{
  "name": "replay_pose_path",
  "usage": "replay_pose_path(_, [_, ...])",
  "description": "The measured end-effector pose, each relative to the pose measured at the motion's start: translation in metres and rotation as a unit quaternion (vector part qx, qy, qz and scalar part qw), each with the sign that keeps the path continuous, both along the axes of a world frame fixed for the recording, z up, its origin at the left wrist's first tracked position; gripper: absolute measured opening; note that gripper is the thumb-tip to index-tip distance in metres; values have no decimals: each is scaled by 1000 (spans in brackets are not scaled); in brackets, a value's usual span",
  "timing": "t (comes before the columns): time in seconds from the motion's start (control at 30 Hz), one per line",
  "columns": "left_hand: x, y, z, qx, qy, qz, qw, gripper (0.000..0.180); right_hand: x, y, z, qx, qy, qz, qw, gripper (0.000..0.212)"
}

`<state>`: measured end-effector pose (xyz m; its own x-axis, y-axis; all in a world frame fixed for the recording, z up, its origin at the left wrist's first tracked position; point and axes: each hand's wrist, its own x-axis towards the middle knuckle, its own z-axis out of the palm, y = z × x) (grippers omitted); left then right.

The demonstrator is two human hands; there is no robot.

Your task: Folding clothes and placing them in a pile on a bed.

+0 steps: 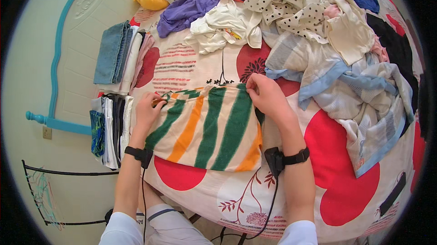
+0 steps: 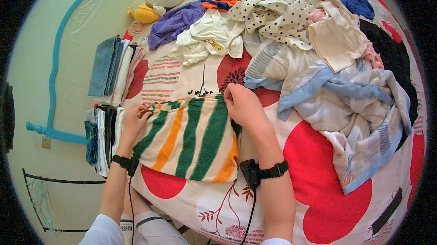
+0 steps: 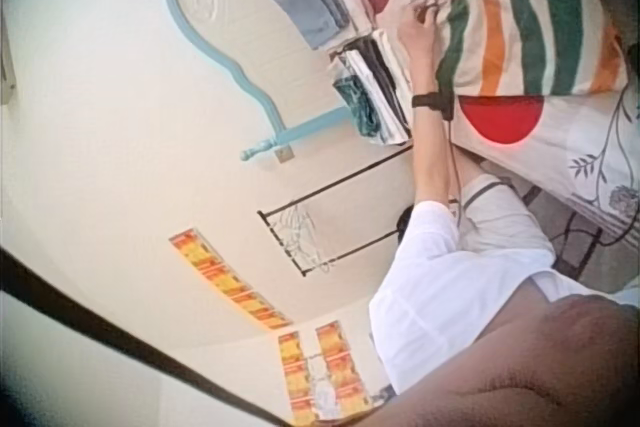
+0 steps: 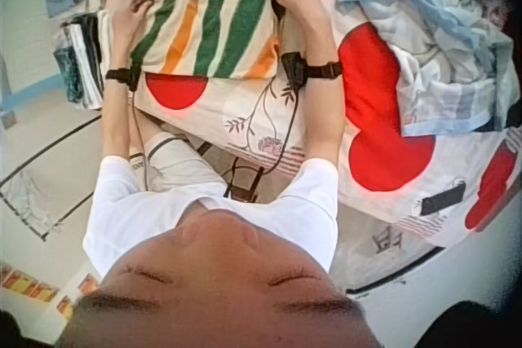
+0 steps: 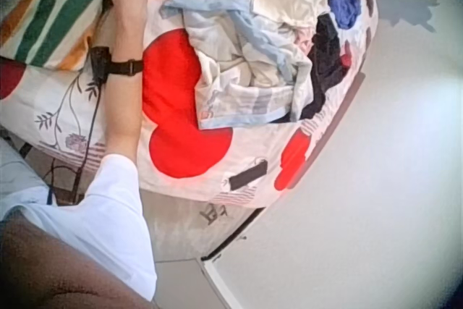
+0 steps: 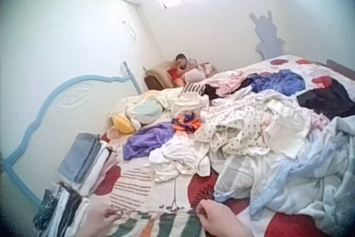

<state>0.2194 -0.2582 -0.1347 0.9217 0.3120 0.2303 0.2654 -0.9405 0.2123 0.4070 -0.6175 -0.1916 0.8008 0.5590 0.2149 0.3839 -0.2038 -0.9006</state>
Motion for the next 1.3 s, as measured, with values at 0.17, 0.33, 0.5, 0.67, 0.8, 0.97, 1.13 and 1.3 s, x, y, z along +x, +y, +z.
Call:
replay_pose_path(0.17, [-6, 3, -4, 44, -10, 8, 999, 13, 1, 3, 3, -3, 26, 12, 1000, 12])
replay_pose_path(0.33, [-8, 8, -19, -24, -69, 36, 997, 11, 0, 0, -1, -2, 23, -6, 1000, 10])
replay_pose_path(0.5, [-19, 14, -17, -68, -53, 7, 996, 10, -2, 2, -2, -11, 16, -2, 1000, 10])
replay_pose_path(0.67, [-18, 16, -14, -84, -16, 16, 996, 14, -1, 4, 2, -28, 27, 7, 999, 12])
replay_pose_path(0.8, [-10, 28, -10, -115, 42, 30, 992, 14, 1, -1, 0, -13, 47, 5, 999, 11])
replay_pose_path(0.97, [-9, 33, -9, -5, 77, -57, 995, 11, 1, 1, 3, -16, 44, 7, 999, 11])
replay_pose_path(1.13, [-16, 33, -5, 16, 31, -62, 998, 12, 1, 3, -4, 6, 0, -1, 1000, 10])
replay_pose_path(1.3, [-20, 30, 0, -85, -15, -21, 996, 13, 1, 2, -5, -6, -2, -2, 1000, 10])
